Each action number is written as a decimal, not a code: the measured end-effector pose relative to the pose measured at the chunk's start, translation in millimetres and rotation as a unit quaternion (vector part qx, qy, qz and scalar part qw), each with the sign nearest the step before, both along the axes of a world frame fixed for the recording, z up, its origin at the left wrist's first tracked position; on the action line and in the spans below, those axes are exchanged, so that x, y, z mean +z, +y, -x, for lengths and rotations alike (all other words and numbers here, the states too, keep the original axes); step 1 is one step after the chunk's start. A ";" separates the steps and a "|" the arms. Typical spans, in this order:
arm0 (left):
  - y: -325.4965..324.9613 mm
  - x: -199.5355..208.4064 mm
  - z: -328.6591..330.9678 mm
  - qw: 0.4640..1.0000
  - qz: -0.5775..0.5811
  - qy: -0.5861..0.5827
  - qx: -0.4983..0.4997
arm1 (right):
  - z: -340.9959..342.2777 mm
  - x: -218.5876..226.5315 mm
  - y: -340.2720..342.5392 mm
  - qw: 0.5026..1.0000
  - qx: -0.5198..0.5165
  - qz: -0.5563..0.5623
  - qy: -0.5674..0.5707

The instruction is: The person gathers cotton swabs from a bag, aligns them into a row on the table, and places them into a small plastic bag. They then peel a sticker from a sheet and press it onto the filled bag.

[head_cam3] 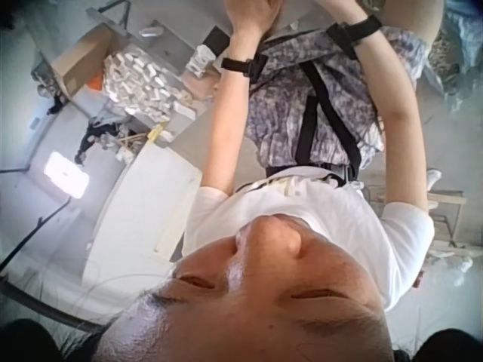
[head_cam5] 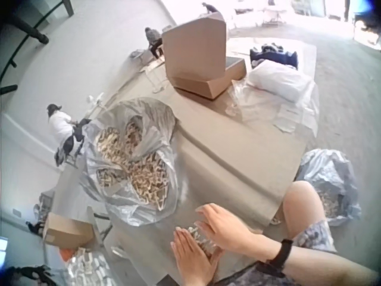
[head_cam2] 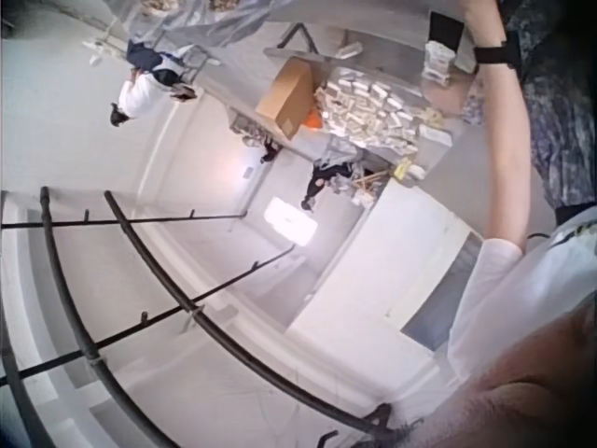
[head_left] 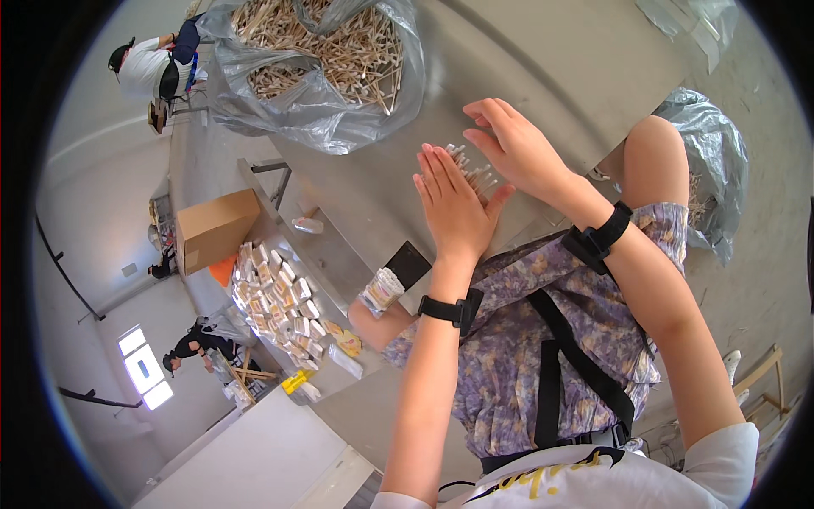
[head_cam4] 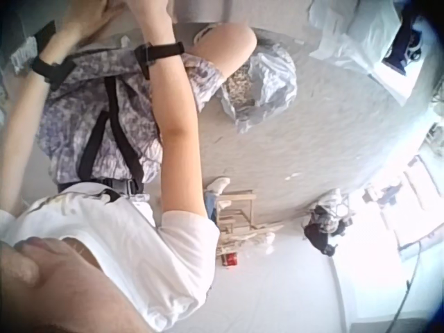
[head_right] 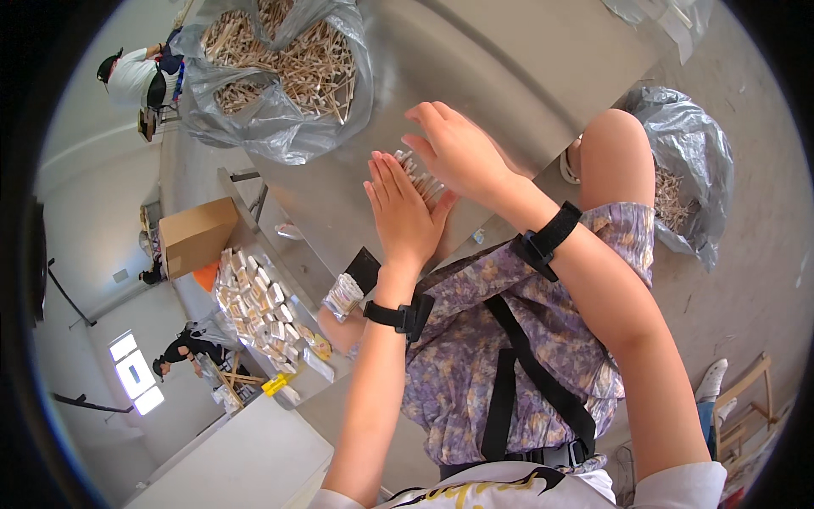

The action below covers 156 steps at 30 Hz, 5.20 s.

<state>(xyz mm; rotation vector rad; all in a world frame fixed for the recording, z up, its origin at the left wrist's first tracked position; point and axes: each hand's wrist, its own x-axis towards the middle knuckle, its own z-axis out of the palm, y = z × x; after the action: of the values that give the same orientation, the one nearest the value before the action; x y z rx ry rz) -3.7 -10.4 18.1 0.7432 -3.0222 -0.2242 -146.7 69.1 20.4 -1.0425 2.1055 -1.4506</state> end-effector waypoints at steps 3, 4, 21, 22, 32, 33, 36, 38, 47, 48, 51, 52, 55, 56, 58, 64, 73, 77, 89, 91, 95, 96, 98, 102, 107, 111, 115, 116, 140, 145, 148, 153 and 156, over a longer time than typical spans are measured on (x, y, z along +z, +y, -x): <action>-0.3 4.2 -11.3 0.996 -0.045 0.067 0.040 | -10.0 -0.3 -8.3 0.992 -0.027 0.069 -0.105; -1.8 4.4 -15.6 0.984 -0.084 0.139 0.073 | -12.7 -1.1 -10.2 0.977 -0.051 0.115 -0.173; 5.1 10.6 -5.1 0.623 -0.451 0.558 0.312 | -27.7 -6.7 -30.8 0.934 0.016 0.199 -0.296; 6.8 8.9 -4.0 0.624 -0.466 0.555 0.293 | -32.2 -8.4 -31.6 0.934 0.017 0.197 -0.297; -1.9 19.1 -9.0 0.760 -0.389 0.454 0.256 | -23.3 -0.7 -29.4 0.920 -0.003 0.215 -0.327; -1.3 21.6 -9.8 0.835 -0.326 0.382 0.226 | -21.1 1.6 -28.6 0.920 -0.004 0.216 -0.327; 8.1 22.2 -7.4 0.995 -0.006 0.064 0.070 | -15.9 7.5 -25.1 0.913 -0.020 0.230 -0.337; 6.9 6.8 -10.7 0.997 -0.002 0.054 0.050 | -14.7 9.5 -23.0 0.916 -0.022 0.227 -0.330; -25.1 2.9 -5.6 1.000 -0.025 0.013 0.002 | -14.1 14.3 -16.8 0.913 -0.008 0.234 -0.336; -22.6 4.9 -9.1 0.999 -0.030 0.010 0.005 | -14.1 15.0 -17.4 0.912 -0.010 0.234 -0.337; -14.2 8.9 -15.8 0.999 -0.035 -0.005 0.005 | -13.3 16.6 -18.8 0.912 -0.013 0.228 -0.341; -11.6 10.9 -17.4 0.999 -0.036 -0.005 0.004 | -12.4 17.9 -18.0 0.915 -0.009 0.210 -0.343; -7.9 17.7 -23.8 0.998 -0.049 0.040 0.030 | -11.8 16.2 -18.1 0.919 -0.009 0.189 -0.345; -8.7 18.3 -27.3 0.993 -0.054 0.092 0.047 | -11.4 15.3 -18.5 0.921 -0.012 0.185 -0.344; -11.8 23.0 -30.4 0.986 -0.060 0.144 0.062 | -10.2 13.9 -18.8 0.923 -0.015 0.179 -0.341; -24.5 27.6 -31.8 0.975 -0.068 0.180 0.110 | -12.3 13.8 -19.4 0.923 -0.014 0.175 -0.342; -20.8 28.1 -34.8 0.974 -0.056 0.187 0.113 | -13.7 3.0 -23.9 0.920 -0.041 0.191 -0.338; -0.1 38.5 -45.1 0.980 -0.060 0.160 0.104 | -12.1 6.5 -21.6 0.920 -0.043 0.195 -0.337; 2.8 28.1 -38.9 0.986 -0.033 0.129 0.095 | -11.6 5.1 -21.0 0.921 -0.041 0.186 -0.339; -3.0 28.5 -34.0 0.985 -0.013 0.159 0.069 | -11.5 4.5 -21.6 0.919 -0.043 0.189 -0.343; -13.6 22.3 -20.0 0.998 0.027 0.061 0.003 | -11.7 3.8 -23.9 0.916 -0.042 0.194 -0.348; -12.8 17.7 -18.1 1.000 0.014 0.027 -0.006 | -11.8 3.7 -23.5 0.916 -0.042 0.194 -0.349; -8.7 12.5 -18.5 1.000 0.001 -0.007 -0.014 | -11.7 4.1 -22.5 0.915 -0.045 0.194 -0.350; 1.7 5.8 -22.7 1.000 0.018 -0.002 -0.011 | -12.1 4.2 -23.1 0.917 -0.038 0.179 -0.355; 11.5 -0.2 -23.7 0.999 0.014 0.026 0.012 | 13.4 12.4 -8.5 0.975 0.143 -0.020 -0.171; 11.2 -3.3 -23.1 0.998 0.014 0.060 0.014 | 20.1 14.6 8.2 0.973 0.223 -0.059 -0.014; 9.5 -7.2 -22.7 0.995 0.017 0.093 0.010 | 12.7 12.2 17.0 0.967 0.233 -0.069 0.072; 9.8 -7.8 -22.7 0.995 0.018 0.094 0.013 | 11.7 12.9 17.2 0.967 0.236 -0.069 0.073; 10.6 -7.5 -21.9 0.996 0.024 0.088 0.015 | 6.6 6.5 14.2 0.975 0.196 -0.052 0.088; 10.4 -7.1 -21.8 0.996 0.024 0.087 0.015 | 9.1 7.5 14.8 0.963 0.232 -0.079 0.116; 10.1 -7.5 -21.8 0.996 0.023 0.088 0.016 | 7.6 7.8 14.3 0.969 0.214 -0.075 0.097; 10.6 -7.6 -21.7 0.996 0.019 0.087 0.020 | 6.4 7.6 12.5 0.974 0.197 -0.067 0.086; 10.8 -7.8 -21.6 0.996 0.020 0.087 0.021 | 5.4 5.7 12.1 0.974 0.197 -0.059 0.100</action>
<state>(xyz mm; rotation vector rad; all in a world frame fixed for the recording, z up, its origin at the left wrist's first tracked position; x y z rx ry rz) 18.0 0.4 10.2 0.7408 -2.8368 -0.2136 -152.1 81.2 26.1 -1.5076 1.9388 -1.0542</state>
